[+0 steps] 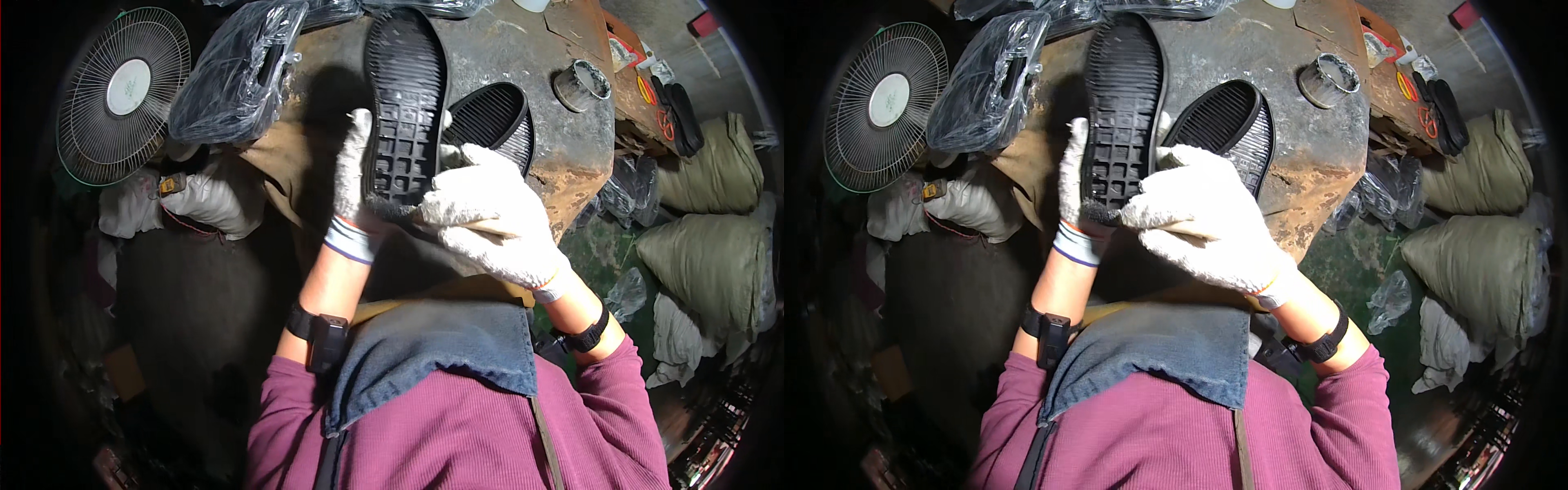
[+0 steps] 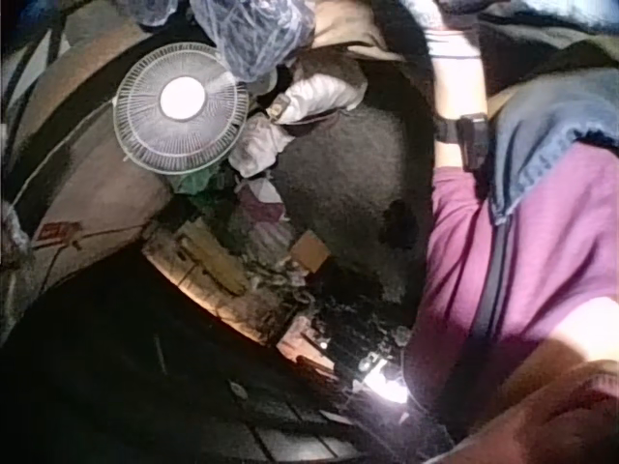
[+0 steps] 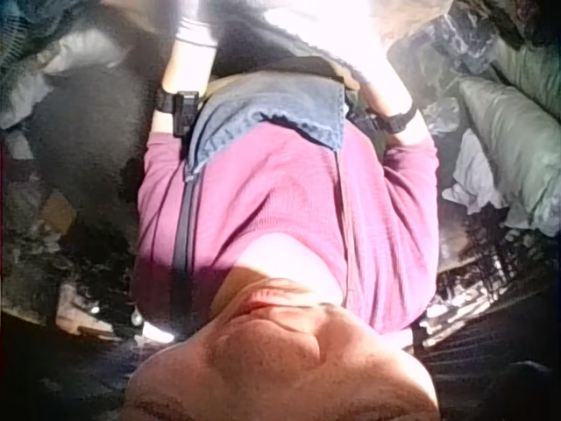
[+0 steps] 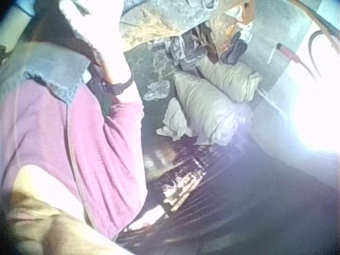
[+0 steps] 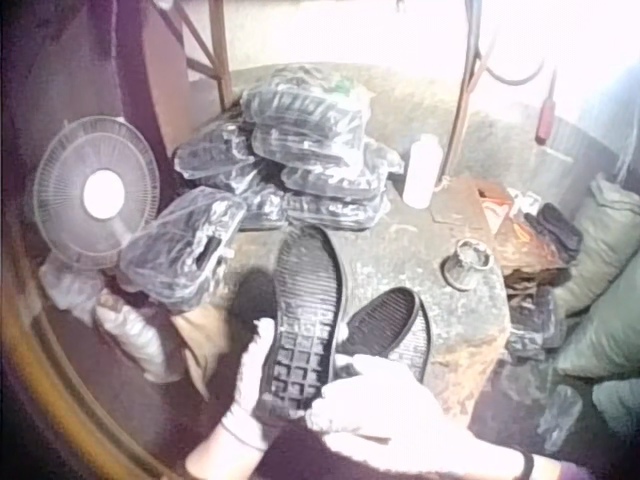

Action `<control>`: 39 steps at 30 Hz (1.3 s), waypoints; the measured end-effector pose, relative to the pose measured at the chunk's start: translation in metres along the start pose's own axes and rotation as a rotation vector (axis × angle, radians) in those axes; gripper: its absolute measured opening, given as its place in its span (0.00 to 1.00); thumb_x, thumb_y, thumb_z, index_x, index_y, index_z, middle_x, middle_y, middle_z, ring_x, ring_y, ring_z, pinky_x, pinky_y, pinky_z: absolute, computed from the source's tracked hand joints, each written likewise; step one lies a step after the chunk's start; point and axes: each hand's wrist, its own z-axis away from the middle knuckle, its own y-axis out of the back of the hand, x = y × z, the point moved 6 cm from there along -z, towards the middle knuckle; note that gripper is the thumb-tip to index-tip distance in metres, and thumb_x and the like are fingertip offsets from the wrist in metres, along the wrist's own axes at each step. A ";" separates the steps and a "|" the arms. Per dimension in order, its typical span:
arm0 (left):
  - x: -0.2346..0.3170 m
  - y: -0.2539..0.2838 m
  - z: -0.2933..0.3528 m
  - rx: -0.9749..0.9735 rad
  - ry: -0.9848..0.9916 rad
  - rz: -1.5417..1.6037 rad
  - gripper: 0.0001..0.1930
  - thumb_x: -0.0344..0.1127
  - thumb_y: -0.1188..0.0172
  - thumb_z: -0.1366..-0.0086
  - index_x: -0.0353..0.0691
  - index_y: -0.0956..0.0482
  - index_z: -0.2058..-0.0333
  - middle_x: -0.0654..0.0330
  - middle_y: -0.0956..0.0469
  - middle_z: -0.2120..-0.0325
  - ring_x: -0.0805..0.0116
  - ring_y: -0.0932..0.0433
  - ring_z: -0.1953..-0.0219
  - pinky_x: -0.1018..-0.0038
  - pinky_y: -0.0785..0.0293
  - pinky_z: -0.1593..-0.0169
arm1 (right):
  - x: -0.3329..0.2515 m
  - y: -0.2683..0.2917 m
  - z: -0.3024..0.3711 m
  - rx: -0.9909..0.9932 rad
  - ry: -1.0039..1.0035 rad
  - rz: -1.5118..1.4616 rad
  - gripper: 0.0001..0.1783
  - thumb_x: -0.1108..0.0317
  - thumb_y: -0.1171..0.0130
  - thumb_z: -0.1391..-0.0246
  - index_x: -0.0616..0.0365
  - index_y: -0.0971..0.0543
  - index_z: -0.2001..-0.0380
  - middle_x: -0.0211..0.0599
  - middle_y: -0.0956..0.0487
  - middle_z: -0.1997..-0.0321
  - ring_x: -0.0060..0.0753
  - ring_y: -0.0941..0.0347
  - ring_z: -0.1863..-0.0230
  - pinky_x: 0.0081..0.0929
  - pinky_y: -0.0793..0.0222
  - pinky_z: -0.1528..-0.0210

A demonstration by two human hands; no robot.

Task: Apply adhesive to shoe soles using a brush.

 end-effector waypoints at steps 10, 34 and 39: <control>0.037 -0.003 0.020 0.239 -0.045 -0.513 0.36 0.53 0.46 0.22 0.24 0.36 0.32 0.36 0.25 0.39 0.47 0.19 0.41 0.54 0.20 0.37 | 0.030 -0.006 0.021 0.091 -0.720 -0.497 0.08 0.69 0.31 0.43 0.53 0.11 0.61 0.30 0.11 0.57 0.34 0.16 0.52 0.40 0.40 0.27; 0.050 0.023 0.050 0.392 -0.104 -1.333 0.21 0.41 0.43 0.22 0.37 0.27 0.37 0.53 0.16 0.51 0.62 0.13 0.56 0.71 0.15 0.49 | 0.082 0.037 -0.073 0.109 -0.270 0.241 0.14 0.57 0.33 0.41 0.53 0.12 0.57 0.41 0.11 0.64 0.42 0.13 0.61 0.30 0.20 0.56; 0.040 -0.001 0.075 0.439 0.119 -0.606 0.19 0.43 0.57 0.17 0.37 0.21 0.45 0.56 0.18 0.47 0.72 0.19 0.46 0.74 0.21 0.43 | 0.115 0.017 -0.103 0.278 -0.383 0.155 0.18 0.55 0.31 0.38 0.56 0.13 0.52 0.39 0.11 0.56 0.30 0.15 0.54 0.28 0.23 0.46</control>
